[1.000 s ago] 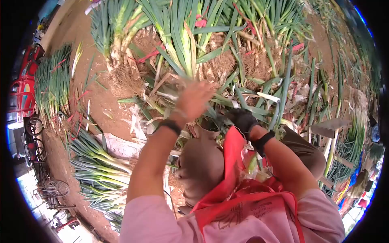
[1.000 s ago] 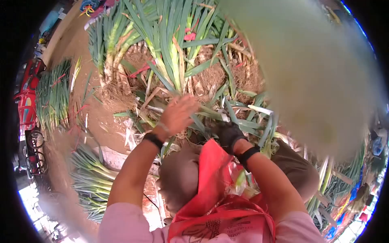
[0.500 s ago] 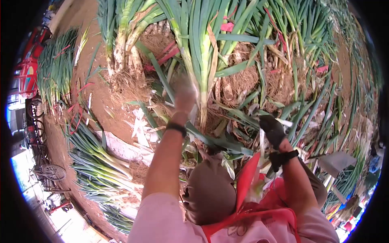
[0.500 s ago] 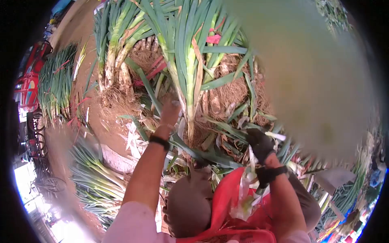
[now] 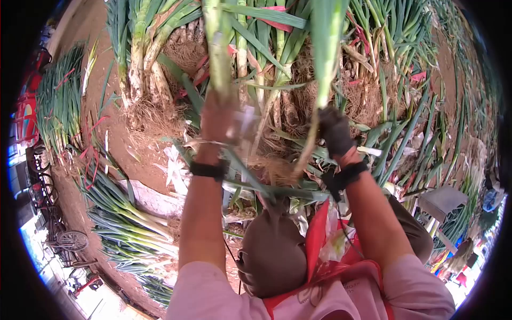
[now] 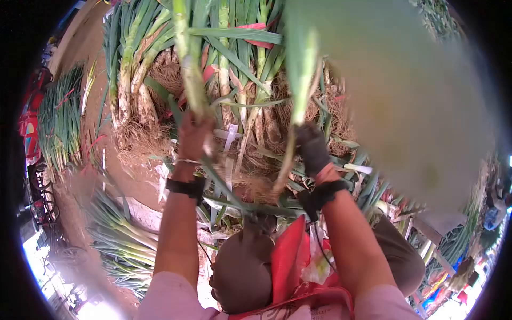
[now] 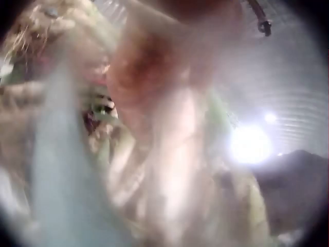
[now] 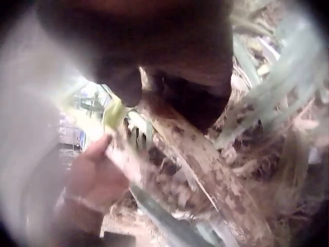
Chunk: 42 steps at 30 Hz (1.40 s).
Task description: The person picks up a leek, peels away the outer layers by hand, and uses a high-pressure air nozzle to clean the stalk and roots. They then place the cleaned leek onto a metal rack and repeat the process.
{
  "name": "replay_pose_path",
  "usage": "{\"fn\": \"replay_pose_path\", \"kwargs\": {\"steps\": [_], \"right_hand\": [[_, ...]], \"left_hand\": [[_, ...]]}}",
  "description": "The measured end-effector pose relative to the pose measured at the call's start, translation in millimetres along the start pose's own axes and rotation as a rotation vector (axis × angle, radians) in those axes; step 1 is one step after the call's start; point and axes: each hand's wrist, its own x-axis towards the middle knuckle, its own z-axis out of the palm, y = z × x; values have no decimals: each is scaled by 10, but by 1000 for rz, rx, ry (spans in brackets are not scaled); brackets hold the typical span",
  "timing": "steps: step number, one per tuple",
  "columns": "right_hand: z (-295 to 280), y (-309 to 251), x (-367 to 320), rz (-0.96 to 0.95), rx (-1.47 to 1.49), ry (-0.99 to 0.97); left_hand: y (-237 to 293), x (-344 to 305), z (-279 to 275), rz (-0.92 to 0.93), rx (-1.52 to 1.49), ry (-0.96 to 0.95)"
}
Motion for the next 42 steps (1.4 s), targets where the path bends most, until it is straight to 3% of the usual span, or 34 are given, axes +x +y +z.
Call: {"fn": "replay_pose_path", "kwargs": {"steps": [1, 3, 4, 6, 7, 9, 11, 12, 13, 14, 15, 17, 18, 19, 21, 22, 23, 24, 25, 26, 28, 29, 31, 32, 33, 34, 36, 37, 39, 41, 42], "right_hand": [[-98, -179, 82, 0, 148, 92], [-216, -580, 191, -43, 317, 131], [-127, -776, 168, -47, 210, 208], [-75, -943, 156, -118, 50, 302], [23, -1082, 62, -142, 46, 336], [16, -1203, -6, -251, -59, 204], [362, -1386, -150, -267, 1, 269], [444, -1420, -164, -324, -56, 232], [521, -1462, -152, -388, -112, 190], [591, -1502, -140, -441, -195, 141], [690, -1540, -96, -457, -193, 128], [926, -1568, -51, -364, 85, 18], [1032, -1594, -13, -372, 29, 35], [1088, -1580, 113, -423, -64, 16], [1162, -1484, 469, -341, -162, 6], [1029, -1314, 842, -451, -377, 9], [940, -1171, 1039, -380, -442, 144], [862, -1180, 1026, -415, -551, 119], [811, -1152, 956, -447, -664, 90], [771, -1078, 831, -502, -638, 59], [760, -1007, 466, -348, -503, -29], [681, -905, 329, -275, -446, -64], [577, -786, 67, -127, -401, -32], [527, -767, -65, -66, -409, -24], [482, -773, -139, -59, -412, -13], [426, -792, -204, -22, -423, -43], [391, -875, -326, 95, -360, -53], [430, -938, -321, 91, -347, -48], [570, -1033, -274, 72, -265, -107], [744, -910, -71, 55, -236, -224], [822, -740, 62, -7, -287, -241]], "left_hand": [[-89, 108, -124, 4, -3, -2], [-247, 254, -290, 416, 110, 71], [-463, 284, -235, 420, 105, 69], [-875, 374, -82, 1048, 797, 214], [-768, 272, 59, 868, 512, 150], [-611, -70, 399, 681, 234, 97], [-527, -299, 610, 192, 125, -61], [-522, -376, 705, 235, 59, -133], [-551, -464, 858, 464, 201, 72], [-530, -532, 939, 345, 6, -63], [-409, -580, 913, 343, -16, -164], [-421, -573, 899, 301, -43, -280], [-687, -512, 1077, 308, -43, -273], [-1144, -359, 1371, 333, -343, -369], [-1330, -139, 1385, 361, -640, -461], [-1216, -29, 1170, 255, -675, -364], [-1019, 66, 944, 273, -436, -212], [-816, 159, 715, 258, -194, -66], [-639, 248, 546, 345, 318, 146], [-648, 390, 541, 343, 309, 148], [-789, 609, 683, 90, 308, 104], [-874, 666, 772, 76, 301, 85], [-1003, 843, 920, -37, -7, -99], [-1089, 933, 989, 75, 390, 20], [-1045, 966, 974, 74, 388, 8], [-1005, 980, 958, 35, 140, -86], [-203, 535, 577, -135, -447, -206], [-37, 377, 437, -129, -436, -211], [61, 84, 195, -226, -841, -458], [-98, -106, 331, -109, -576, -436], [-45, -206, 325, 35, -313, -459]]}}
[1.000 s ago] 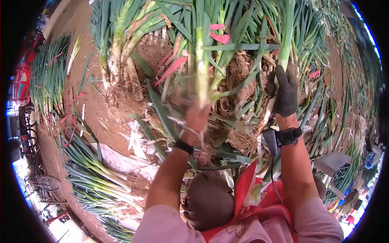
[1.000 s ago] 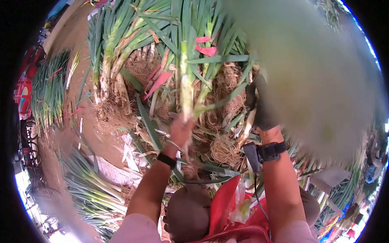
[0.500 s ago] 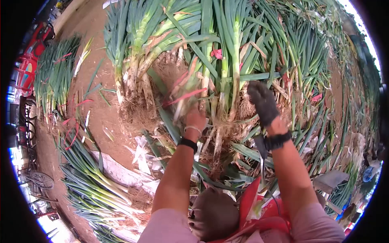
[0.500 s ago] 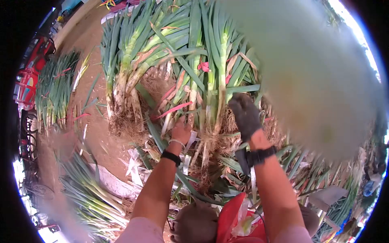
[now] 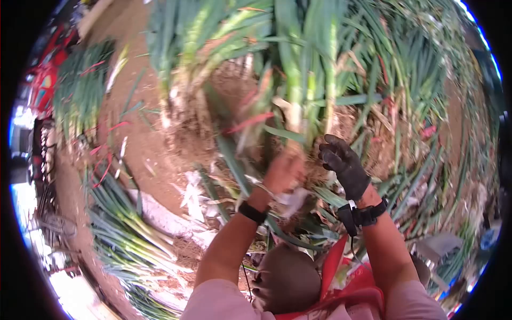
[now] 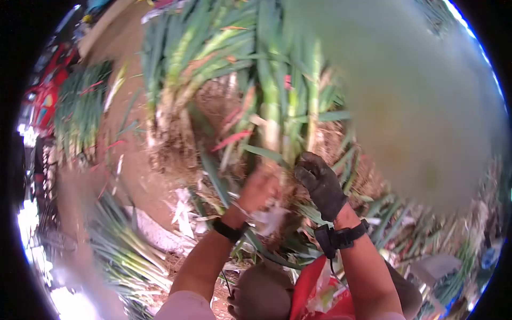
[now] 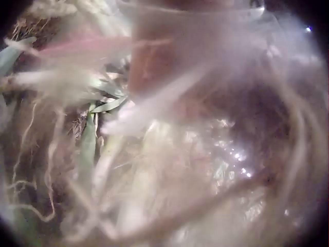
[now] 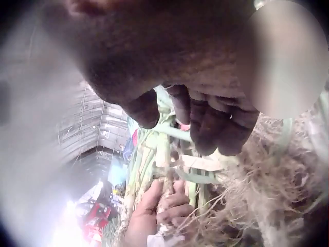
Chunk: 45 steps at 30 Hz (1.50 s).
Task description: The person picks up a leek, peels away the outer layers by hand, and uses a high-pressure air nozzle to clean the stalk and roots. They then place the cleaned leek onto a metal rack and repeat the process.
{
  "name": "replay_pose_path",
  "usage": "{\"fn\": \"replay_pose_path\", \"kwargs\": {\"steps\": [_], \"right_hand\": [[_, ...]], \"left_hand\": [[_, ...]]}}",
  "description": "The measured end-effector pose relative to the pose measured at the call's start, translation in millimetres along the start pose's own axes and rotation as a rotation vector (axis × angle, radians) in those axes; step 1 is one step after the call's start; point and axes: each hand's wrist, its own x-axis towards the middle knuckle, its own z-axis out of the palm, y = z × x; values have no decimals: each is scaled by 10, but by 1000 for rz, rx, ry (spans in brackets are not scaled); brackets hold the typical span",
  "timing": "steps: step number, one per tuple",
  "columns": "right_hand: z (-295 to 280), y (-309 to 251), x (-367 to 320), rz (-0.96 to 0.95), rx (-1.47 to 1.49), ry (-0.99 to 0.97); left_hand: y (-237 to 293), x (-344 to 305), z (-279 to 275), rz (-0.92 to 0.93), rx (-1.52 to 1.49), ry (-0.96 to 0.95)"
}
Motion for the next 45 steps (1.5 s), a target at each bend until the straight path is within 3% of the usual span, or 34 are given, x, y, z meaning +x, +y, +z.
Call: {"fn": "replay_pose_path", "kwargs": {"steps": [2, 4, 5, 6, 7, 9, 10, 12, 13, 15, 18, 19, 21, 22, 23, 24, 26, 27, 28, 29, 31, 32, 34, 35, 36, 37, 39, 43, 44, 45], "right_hand": [[198, 41, 104, -56, -63, 4], [200, 113, 117, -65, -70, 49], [168, 146, 95, -66, -83, 106], [118, 146, -4, -60, -47, 105], [11, 223, -93, -36, -61, 75], [-62, 317, -291, 21, -53, 143], [-147, 380, -390, 63, -68, 123], [-217, 369, -402, 96, -94, 110], [-225, 379, -403, 74, -55, 82], [-129, 254, -407, 130, -42, 69], [245, -191, -226, 58, -55, -49], [348, -254, -169, 41, -8, -91], [479, -6, 75, 17, -131, -134], [514, -49, 97, 72, -191, -207], [505, -106, 64, 125, -248, -283], [447, -127, -64, 141, -419, -165], [274, -112, -428, 101, -263, -153], [195, -73, -670, 55, -116, -161], [152, -66, -883, 80, -170, -131], [14, 253, -989, -116, -248, -126], [71, 57, -1428, -248, -83, -145], [9, -41, -1702, -267, -364, -68], [-51, -309, -2139, -375, -397, -64], [-74, -302, -2249, -624, -174, -13], [-157, -387, -2375, -615, -195, 12], [-218, -529, -2521, -616, -207, 15], [-178, -787, -2681, -593, -29, 36], [-241, -1022, -3104, -598, 10, 54], [-256, -1038, -3202, -743, -7, 124], [-301, -1011, -3314, -758, -4, 136]], "left_hand": [[201, -158, -57, 119, 511, -73], [589, -240, -409, 498, 781, 384], [580, -120, -732, 666, 965, 723], [1002, -138, -1080, 364, 935, 640], [1095, -114, -1348, 435, 1000, 899], [868, 79, -1995, 126, 1259, 1060], [752, 153, -2152, 141, 1254, 1070], [855, 210, -2168, -90, 1194, 868], [793, 188, -2050, 26, 1257, 807], [865, 24, -1382, 72, 988, 714], [654, -283, -372, 200, 396, 642], [469, -382, -83, 369, 288, 622], [402, -723, 408, 245, 73, 312], [332, -814, 487, 228, 69, 290], [251, -904, 524, 140, 161, 117], [173, -1004, 535, 53, 254, -62], [48, -894, 183, 298, 255, -3], [114, -787, 65, 270, 151, 37], [291, -698, 65, 155, -92, 118], [495, -662, 110, 85, -321, 189], [861, -631, 211, 114, -641, 155], [1026, -671, 241, 156, -758, -38], [1406, -723, 339, 159, -938, -541], [1608, -924, 506, 245, -888, -364], [1813, -1139, 670, 315, -817, -179], [2038, -1336, 841, 336, -958, -211], [2216, -1620, 1099, 376, -861, -659], [2318, -2046, 1487, 225, -847, -614], [2360, -2153, 1620, 226, -830, -633], [2392, -2259, 1748, 208, -825, -602]]}}
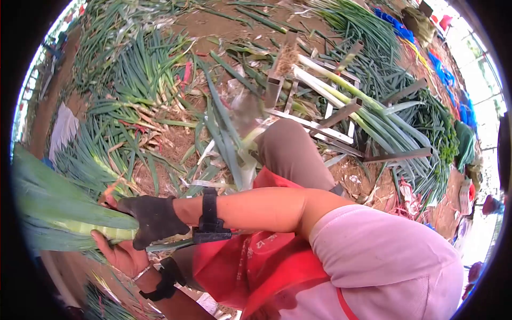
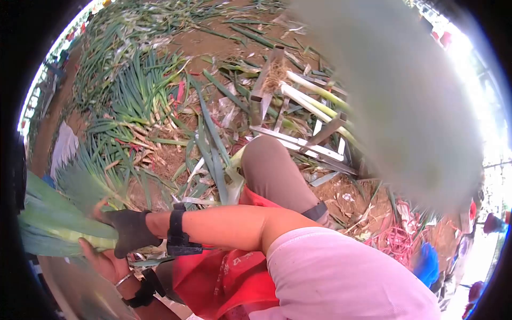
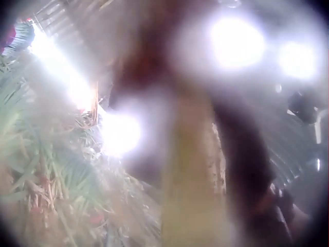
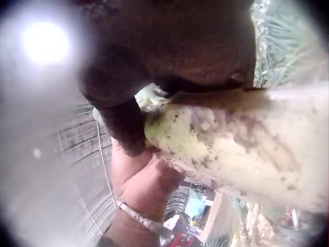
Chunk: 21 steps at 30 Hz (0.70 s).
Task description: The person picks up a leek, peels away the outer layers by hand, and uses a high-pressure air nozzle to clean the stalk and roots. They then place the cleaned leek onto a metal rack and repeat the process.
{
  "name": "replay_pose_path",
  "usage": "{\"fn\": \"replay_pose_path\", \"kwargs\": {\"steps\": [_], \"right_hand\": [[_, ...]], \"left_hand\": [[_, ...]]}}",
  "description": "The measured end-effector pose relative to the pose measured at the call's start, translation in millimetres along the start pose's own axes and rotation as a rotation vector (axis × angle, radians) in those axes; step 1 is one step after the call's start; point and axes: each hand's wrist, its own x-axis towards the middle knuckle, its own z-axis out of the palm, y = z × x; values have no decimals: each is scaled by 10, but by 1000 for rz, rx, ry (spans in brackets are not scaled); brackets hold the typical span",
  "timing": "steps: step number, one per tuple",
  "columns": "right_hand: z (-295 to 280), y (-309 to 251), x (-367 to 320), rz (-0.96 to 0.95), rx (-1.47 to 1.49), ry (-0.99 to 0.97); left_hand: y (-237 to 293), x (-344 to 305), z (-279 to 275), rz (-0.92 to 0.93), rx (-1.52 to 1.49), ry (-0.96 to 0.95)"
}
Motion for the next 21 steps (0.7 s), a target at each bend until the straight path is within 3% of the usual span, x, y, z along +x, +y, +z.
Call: {"fn": "replay_pose_path", "kwargs": {"steps": [2, 3, 4, 6, 8, 9, 10, 12, 14, 15, 16, 18, 19, 20, 21], "right_hand": [[-180, -178, -181, -43, 181, 33], [-291, -244, -229, 11, 346, -116], [-355, -202, -277, -4, 357, -118], [-355, -53, -300, -197, 8, 102], [-511, -339, -484, -108, -84, 161], [-592, -489, -540, 111, 109, 52], [-567, -263, -487, 52, 125, 48], [-568, -258, -468, -137, 178, -12], [-515, -356, -572, -18, 200, -8], [-506, -430, -650, 12, 158, 43], [-507, -450, -678, 8, 162, 31], [-438, -451, -767, 184, -15, -64], [-287, -341, -822, 74, -378, -58], [-213, -197, -891, -179, -409, -198], [-156, -289, -1008, -131, -232, -206]], "left_hand": [[-109, -27, 297, -3, 19, 79], [-152, -43, 331, -16, 70, 18], [-216, -56, 398, -12, 89, 16], [-354, -71, 584, -15, 123, 165], [-430, -52, 677, -96, 139, 188], [-515, -45, 742, -2, 297, 293], [-559, -28, 801, -8, 340, 323], [-622, 22, 821, 200, 429, 329], [-587, -3, 852, 210, 451, 223], [-627, -67, 912, 271, 638, 215], [-646, -73, 943, 282, 643, 223], [-660, -117, 951, 229, 556, 316], [-627, -115, 913, 240, 661, 340], [-605, -133, 801, 246, 656, 361], [-556, -134, 674, 256, 615, 354]]}}
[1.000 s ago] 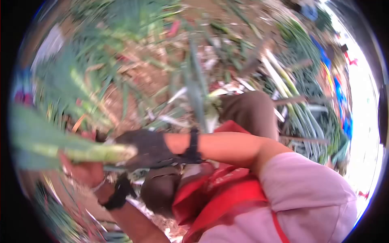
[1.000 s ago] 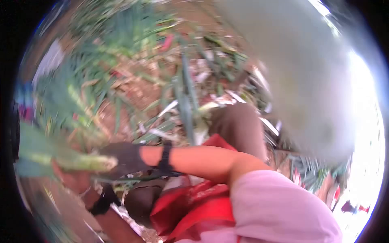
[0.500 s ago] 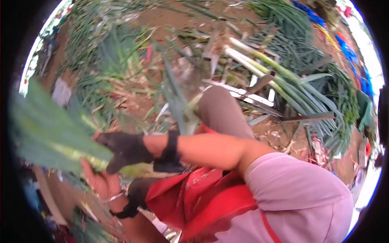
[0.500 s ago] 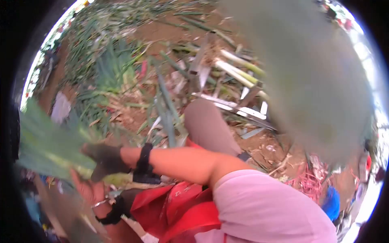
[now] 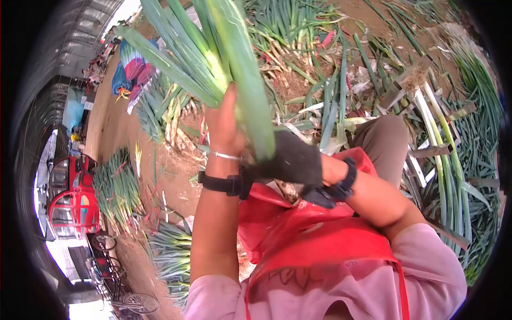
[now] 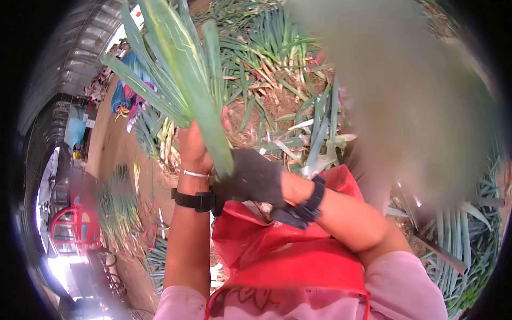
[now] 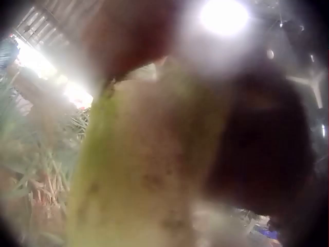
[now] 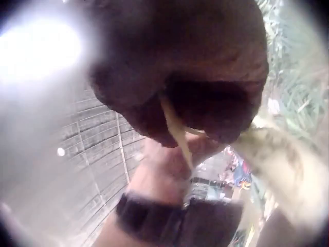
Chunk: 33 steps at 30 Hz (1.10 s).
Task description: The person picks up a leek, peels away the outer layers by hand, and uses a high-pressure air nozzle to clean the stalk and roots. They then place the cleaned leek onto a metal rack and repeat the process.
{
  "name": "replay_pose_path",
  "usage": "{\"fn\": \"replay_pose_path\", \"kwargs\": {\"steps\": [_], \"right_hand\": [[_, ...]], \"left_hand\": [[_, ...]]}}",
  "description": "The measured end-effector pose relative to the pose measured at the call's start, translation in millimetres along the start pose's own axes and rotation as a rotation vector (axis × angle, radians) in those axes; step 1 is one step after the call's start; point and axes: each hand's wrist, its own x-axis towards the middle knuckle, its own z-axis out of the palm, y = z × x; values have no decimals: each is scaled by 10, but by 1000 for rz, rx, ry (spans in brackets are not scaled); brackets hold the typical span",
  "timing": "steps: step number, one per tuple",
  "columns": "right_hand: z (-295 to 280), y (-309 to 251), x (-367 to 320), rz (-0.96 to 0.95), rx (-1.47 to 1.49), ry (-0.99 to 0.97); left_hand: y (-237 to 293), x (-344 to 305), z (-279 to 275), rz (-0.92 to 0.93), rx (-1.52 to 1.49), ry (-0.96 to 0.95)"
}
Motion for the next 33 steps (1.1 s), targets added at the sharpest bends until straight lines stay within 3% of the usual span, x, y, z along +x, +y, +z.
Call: {"fn": "replay_pose_path", "kwargs": {"steps": [1, 2, 3, 6, 7, 9, 10, 11, 13, 14, 15, 16, 18, 19, 21, 22, 23, 25, 26, 29, 31, 33], "right_hand": [[-38, -151, -82, 27, 176, 8], [-236, -294, -123, 379, 227, -23], [-289, -97, -117, 474, 132, 88], [-283, 100, -67, 349, 110, 268], [-168, 107, 4, 168, -44, 289], [-28, 84, 219, 128, -234, 401], [-45, 51, 308, 219, -173, 439], [-82, 33, 348, 210, -179, 428], [-166, 28, 335, 337, 376, 375], [-211, 33, 331, 319, 507, 328], [-206, -3, 325, 314, 496, 319], [-192, -42, 299, 254, 589, 284], [-143, -143, 299, 214, 613, 281], [-121, -194, 301, 194, 626, 279], [-217, -192, 327, 212, 94, 185], [-229, -205, 374, 211, 67, 214], [-215, -218, 410, 215, 64, 219], [-114, -244, 459, 148, 167, 255], [-42, -279, 474, 212, 346, 258], [-28, -245, 465, 194, 152, 188], [-120, -200, 424, 228, 252, 77], [-198, -189, 355, 263, 345, -34]], "left_hand": [[-11, 53, -108, 9, -40, -11], [153, -54, -73, -124, 54, 79], [156, -58, -135, -110, 50, 87], [132, -154, -179, -113, -38, -39], [110, -212, -105, -106, -46, -43], [89, -328, -8, 121, 205, -51], [90, -363, -3, 202, 285, -48], [104, -374, -62, 120, 170, -58], [118, -398, -208, -55, -63, -84], [150, -385, -305, -11, -46, -137], [113, -368, -354, 1, -56, -134], [34, -318, -415, 68, 182, -207], [63, -279, -230, -58, -290, -208], [158, -255, -187, -59, -291, -202], [282, -222, -107, 3, -338, -402], [277, -246, -28, 23, -338, -278], [290, -274, 26, 19, -342, -282], [310, -354, 60, -36, -280, -191], [258, -321, 30, 18, -166, -153], [217, -396, -36, 139, -26, -99], [295, -525, -26, 139, -43, -85], [360, -594, -104, 329, 345, -163]]}}
